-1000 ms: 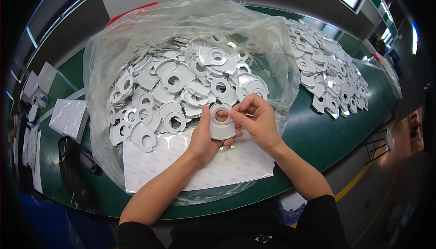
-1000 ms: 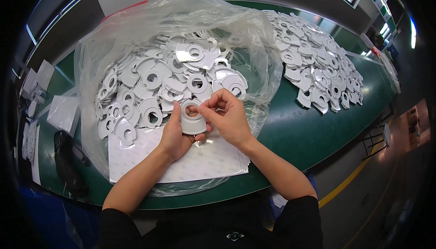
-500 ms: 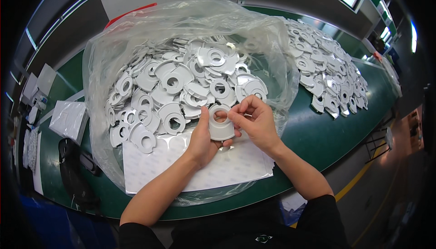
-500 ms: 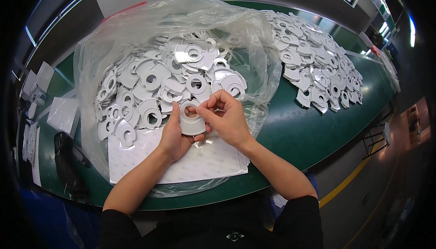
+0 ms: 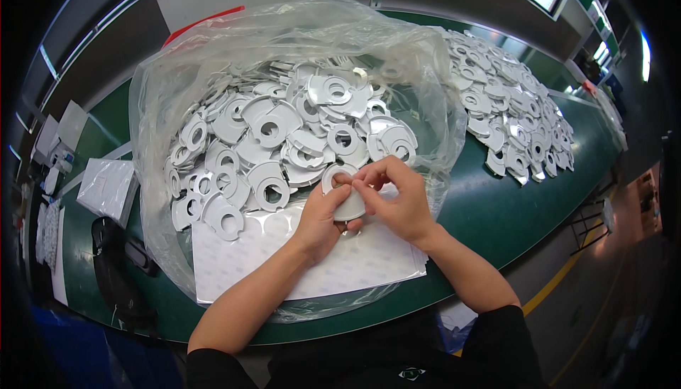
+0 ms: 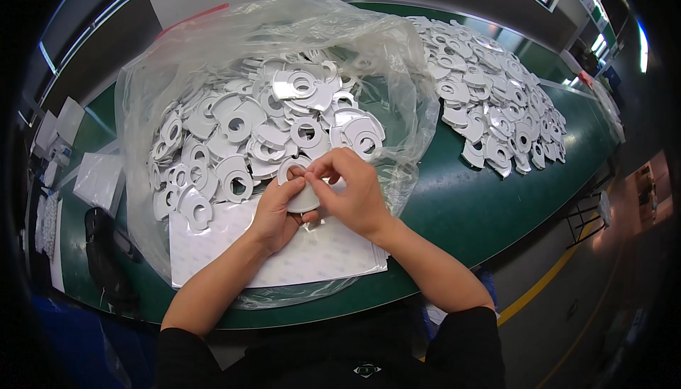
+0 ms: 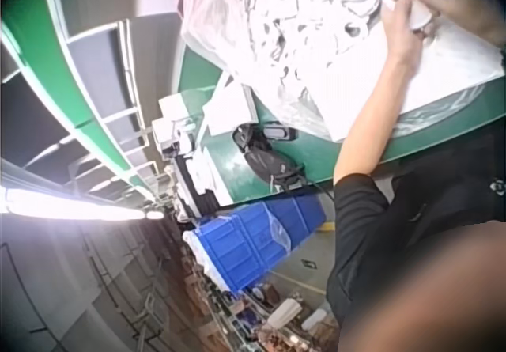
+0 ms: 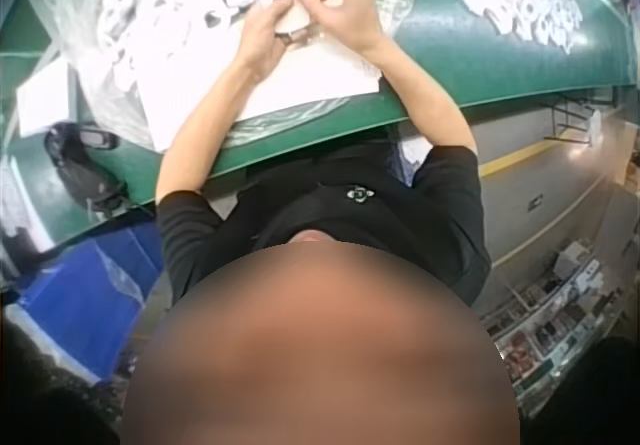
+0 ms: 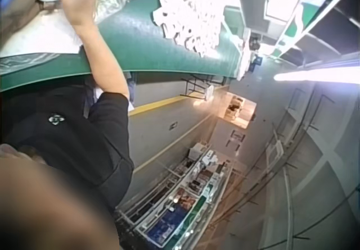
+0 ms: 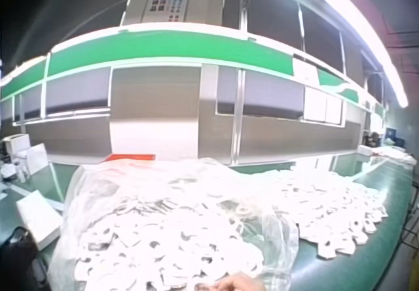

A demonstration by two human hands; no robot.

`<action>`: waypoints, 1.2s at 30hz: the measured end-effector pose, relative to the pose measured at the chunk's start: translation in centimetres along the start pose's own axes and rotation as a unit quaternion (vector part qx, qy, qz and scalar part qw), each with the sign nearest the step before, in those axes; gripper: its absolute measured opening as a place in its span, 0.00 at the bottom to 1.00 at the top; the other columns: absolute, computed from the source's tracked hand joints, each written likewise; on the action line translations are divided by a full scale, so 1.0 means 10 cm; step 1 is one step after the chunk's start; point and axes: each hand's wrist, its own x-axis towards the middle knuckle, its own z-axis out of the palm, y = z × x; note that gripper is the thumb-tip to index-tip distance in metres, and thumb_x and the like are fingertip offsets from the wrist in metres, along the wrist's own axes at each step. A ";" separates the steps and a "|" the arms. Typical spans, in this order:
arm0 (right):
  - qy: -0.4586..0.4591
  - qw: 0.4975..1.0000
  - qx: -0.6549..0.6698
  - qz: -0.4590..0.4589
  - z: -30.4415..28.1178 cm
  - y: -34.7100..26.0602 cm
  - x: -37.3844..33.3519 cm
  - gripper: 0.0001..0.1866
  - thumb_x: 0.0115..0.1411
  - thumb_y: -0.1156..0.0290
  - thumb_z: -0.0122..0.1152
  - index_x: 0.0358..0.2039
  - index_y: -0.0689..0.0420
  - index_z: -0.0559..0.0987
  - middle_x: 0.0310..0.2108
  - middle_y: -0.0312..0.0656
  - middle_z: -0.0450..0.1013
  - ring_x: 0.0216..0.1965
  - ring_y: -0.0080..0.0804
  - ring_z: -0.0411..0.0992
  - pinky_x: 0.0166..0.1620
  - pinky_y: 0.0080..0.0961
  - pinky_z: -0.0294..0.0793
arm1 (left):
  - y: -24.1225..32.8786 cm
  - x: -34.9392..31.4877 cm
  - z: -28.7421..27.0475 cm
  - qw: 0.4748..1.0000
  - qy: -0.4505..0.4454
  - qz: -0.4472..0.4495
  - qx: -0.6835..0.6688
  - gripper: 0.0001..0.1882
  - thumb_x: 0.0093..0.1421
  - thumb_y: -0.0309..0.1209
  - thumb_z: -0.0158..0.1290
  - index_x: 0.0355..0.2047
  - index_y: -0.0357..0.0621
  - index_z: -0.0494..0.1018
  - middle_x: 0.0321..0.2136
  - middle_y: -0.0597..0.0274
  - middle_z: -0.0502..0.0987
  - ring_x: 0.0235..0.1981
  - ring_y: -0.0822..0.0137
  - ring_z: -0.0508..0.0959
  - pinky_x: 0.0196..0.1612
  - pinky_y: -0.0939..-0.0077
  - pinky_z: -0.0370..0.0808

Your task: Applying circular adhesive rings to white metal components on an assembly line.

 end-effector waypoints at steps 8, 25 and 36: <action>0.052 0.932 -0.257 -0.250 0.04 -0.04 0.02 0.12 0.42 0.79 0.62 0.31 0.59 0.77 0.28 0.38 0.73 0.33 0.38 0.70 0.32 0.27 0.71 | -0.03 -0.02 0.00 0.999 0.016 0.021 -0.022 0.07 0.62 0.31 0.42 0.40 0.46 0.63 0.35 0.60 0.72 0.31 0.72 0.72 0.25 0.78 0.69; 0.010 0.969 0.133 0.209 -0.05 -0.02 0.02 0.07 0.54 0.75 0.58 0.25 0.67 0.75 0.19 0.39 0.73 0.14 0.19 0.70 0.15 0.16 0.66 | -0.06 -0.05 0.10 0.988 -0.038 0.049 0.144 0.19 0.67 0.45 0.36 0.48 0.42 0.60 0.31 0.59 0.73 0.22 0.76 0.71 0.21 0.86 0.63; 0.017 0.974 -0.073 0.212 -0.03 -0.07 -0.04 0.20 0.46 0.60 0.69 0.18 0.60 0.69 0.12 0.39 0.70 0.11 0.24 0.67 0.15 0.23 0.65 | -0.08 -0.06 0.10 0.989 -0.081 0.026 0.123 0.37 0.61 0.65 0.20 0.51 0.46 0.56 0.31 0.58 0.73 0.26 0.73 0.75 0.18 0.85 0.62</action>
